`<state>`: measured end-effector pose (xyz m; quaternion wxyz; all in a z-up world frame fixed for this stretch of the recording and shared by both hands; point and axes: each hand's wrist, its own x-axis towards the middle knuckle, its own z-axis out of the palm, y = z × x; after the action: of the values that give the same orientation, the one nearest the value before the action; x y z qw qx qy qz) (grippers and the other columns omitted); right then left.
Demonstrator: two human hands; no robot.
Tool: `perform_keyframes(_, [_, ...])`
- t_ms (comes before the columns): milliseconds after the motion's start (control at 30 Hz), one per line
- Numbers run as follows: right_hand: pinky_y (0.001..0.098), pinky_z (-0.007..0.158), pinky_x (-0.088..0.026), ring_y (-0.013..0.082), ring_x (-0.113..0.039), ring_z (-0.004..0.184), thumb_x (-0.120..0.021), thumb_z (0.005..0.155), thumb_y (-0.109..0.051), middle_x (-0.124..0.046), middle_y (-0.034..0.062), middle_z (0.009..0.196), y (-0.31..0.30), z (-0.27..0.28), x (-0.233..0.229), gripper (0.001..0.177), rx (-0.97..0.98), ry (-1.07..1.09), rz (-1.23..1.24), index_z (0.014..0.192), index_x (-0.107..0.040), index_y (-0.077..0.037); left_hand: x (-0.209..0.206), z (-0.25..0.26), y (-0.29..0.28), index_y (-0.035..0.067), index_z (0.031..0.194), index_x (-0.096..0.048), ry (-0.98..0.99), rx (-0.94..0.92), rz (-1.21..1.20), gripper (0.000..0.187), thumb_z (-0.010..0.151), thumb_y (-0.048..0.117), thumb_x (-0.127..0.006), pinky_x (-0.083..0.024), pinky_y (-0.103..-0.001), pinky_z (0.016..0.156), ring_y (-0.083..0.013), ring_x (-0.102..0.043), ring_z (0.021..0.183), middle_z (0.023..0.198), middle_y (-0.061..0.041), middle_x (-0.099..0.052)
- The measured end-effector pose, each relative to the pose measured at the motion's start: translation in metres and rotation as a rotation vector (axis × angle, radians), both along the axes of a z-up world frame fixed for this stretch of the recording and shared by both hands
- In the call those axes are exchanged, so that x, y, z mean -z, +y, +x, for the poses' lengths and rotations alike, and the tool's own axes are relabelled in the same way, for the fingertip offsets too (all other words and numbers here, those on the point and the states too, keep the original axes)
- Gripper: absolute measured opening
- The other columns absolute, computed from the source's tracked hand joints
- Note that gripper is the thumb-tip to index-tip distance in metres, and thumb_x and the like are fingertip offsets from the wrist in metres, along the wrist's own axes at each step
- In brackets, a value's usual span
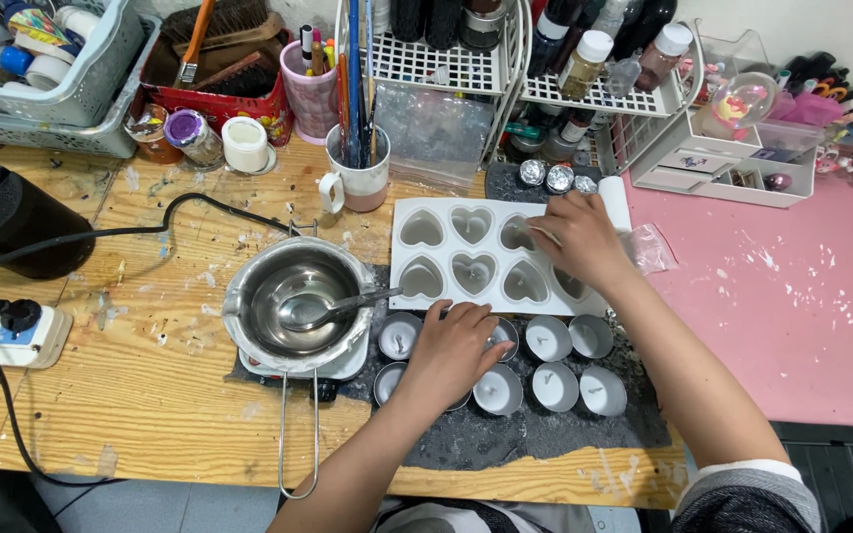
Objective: Preparing and inserting wicks into small tea light candle tins.
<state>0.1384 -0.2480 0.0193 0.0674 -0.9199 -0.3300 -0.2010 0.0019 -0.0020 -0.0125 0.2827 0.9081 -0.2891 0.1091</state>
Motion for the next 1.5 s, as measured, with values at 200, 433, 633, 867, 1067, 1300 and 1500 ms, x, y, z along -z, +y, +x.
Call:
perform_keyframes(200, [0.039,0.078,-0.038,0.0231,-0.056,0.085,-0.081,0.085,-0.016,-0.056,0.0026,0.08,-0.023,-0.043,-0.034,0.016,0.1,0.034,0.191,0.101,-0.08,-0.014,0.002,0.0,0.0,0.005,0.115,-0.071,-0.007,-0.001,-0.011,0.04,0.095,0.039,-0.067,-0.038,-0.049,0.107,-0.0234,-0.061,0.12,0.125,-0.009,-0.07])
perform_keyframes(433, [0.0381,0.085,-0.042,0.0229,-0.056,0.087,-0.078,0.089,-0.015,-0.057,0.0036,0.085,-0.073,-0.142,-0.054,0.014,0.312,0.03,0.37,0.102,-0.076,-0.013,-0.009,-0.004,-0.004,0.006,0.121,-0.07,0.007,0.056,-0.1,0.04,0.095,0.036,-0.068,-0.04,-0.045,0.104,-0.0241,-0.06,0.121,0.125,-0.008,-0.069])
perform_keyframes(633, [0.0409,0.081,-0.044,0.0258,-0.058,0.088,-0.082,0.08,-0.023,-0.066,0.0027,0.083,-0.1,-0.2,-0.001,0.013,0.555,0.198,0.117,0.09,-0.081,-0.016,-0.004,-0.013,-0.023,0.008,0.122,-0.069,0.057,0.17,-0.124,0.036,0.096,0.033,-0.068,-0.04,-0.043,0.101,-0.0245,-0.059,0.12,0.123,-0.006,-0.067])
perform_keyframes(867, [0.0426,0.086,-0.041,0.0253,-0.056,0.1,-0.081,0.084,-0.022,-0.065,0.0035,0.097,-0.08,-0.212,0.042,0.022,0.575,0.032,0.168,0.104,-0.08,-0.013,0.003,-0.029,-0.048,0.012,0.123,-0.07,0.023,0.281,-0.157,0.033,0.095,0.031,-0.069,-0.041,-0.045,0.102,-0.0255,-0.058,0.121,0.125,-0.006,-0.066])
perform_keyframes(1067, [0.0413,0.085,-0.043,0.0251,-0.06,0.097,-0.081,0.084,-0.016,-0.07,0.0046,0.096,-0.079,-0.209,0.045,0.013,0.521,-0.068,0.317,0.096,-0.077,-0.011,-0.004,-0.039,-0.054,0.015,0.124,-0.07,-0.002,0.261,-0.165,0.034,0.095,0.033,-0.069,-0.041,-0.046,0.103,-0.0265,-0.058,0.123,0.127,-0.006,-0.066])
perform_keyframes(1300, [0.0237,0.083,-0.058,0.0089,-0.073,0.09,-0.07,0.095,0.004,-0.077,0.0113,0.105,-0.046,-0.244,0.023,0.01,0.391,0.336,1.417,0.104,-0.071,-0.001,-0.026,-0.064,-0.068,0.012,0.133,-0.066,0.235,0.262,-0.489,0.041,0.098,0.032,-0.07,-0.051,-0.042,0.102,-0.0294,-0.065,0.119,0.125,-0.008,-0.07])
perform_keyframes(1500, [0.0284,0.092,-0.055,0.016,-0.067,0.102,-0.07,0.094,0.01,-0.07,0.0119,0.107,-0.008,-0.26,0.029,0.012,0.053,0.303,1.455,0.102,-0.07,0.002,-0.044,-0.087,-0.072,0.009,0.12,-0.075,0.492,0.215,-0.865,0.03,0.093,0.022,-0.077,-0.061,-0.029,0.078,-0.0165,-0.075,0.095,0.108,-0.007,-0.076])
